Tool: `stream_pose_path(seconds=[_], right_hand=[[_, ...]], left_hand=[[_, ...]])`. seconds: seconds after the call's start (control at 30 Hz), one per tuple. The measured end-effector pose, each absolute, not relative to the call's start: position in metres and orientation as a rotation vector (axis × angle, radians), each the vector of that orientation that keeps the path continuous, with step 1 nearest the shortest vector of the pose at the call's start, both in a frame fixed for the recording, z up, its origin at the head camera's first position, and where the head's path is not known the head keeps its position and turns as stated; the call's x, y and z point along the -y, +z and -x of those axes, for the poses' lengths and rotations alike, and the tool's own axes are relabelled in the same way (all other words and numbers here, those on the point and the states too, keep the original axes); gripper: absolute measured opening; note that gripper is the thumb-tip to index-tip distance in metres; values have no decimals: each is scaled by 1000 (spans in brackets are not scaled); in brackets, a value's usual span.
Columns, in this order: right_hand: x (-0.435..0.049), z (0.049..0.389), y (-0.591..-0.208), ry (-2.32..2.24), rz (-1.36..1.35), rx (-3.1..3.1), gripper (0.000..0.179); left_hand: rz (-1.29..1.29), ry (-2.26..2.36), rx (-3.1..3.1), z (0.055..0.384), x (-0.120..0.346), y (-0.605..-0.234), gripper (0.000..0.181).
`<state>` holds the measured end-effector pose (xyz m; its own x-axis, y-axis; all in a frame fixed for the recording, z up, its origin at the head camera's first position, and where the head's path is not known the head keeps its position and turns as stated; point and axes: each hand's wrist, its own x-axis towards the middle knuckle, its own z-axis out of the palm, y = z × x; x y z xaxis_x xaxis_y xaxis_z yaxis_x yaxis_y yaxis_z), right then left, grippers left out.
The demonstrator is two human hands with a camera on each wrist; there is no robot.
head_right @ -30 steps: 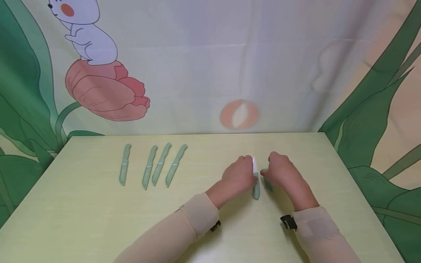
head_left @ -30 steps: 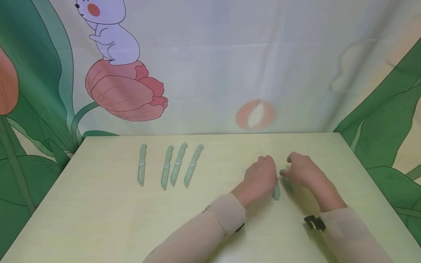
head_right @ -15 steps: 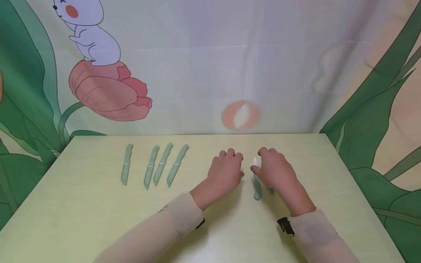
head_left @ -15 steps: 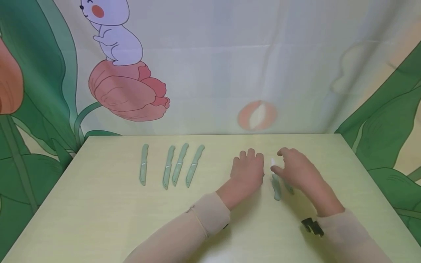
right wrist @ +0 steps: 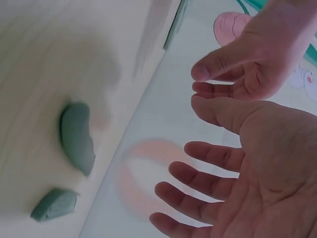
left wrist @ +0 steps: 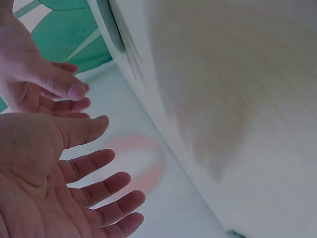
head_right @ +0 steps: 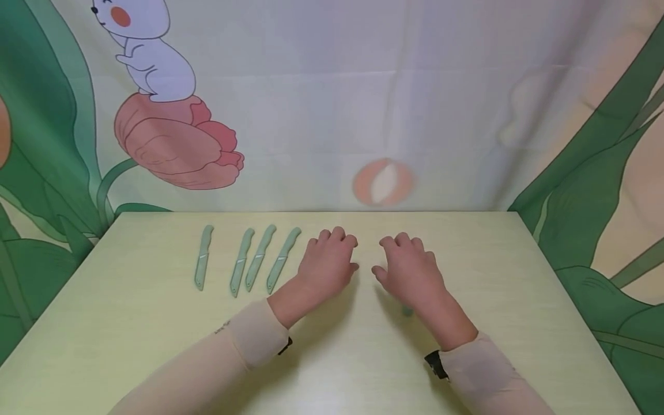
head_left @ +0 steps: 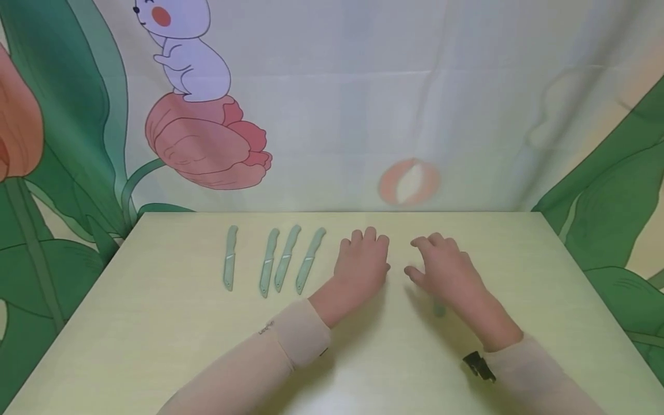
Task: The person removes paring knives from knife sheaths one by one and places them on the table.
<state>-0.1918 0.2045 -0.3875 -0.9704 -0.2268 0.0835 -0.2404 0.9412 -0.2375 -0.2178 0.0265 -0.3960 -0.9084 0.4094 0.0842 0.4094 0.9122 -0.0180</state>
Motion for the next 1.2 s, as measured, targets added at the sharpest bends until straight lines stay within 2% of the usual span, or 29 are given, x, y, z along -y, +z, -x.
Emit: stream_pose_path(seconds=[0.87,1.2], right_hand=[[-148,199,-414,239,-570,2941,59],[-128,199,-415,276,-631,2943,59]], left_hand=[[410,-107,3036,261,62,-403,36],[339,-131,3101,282,79,-411,41]])
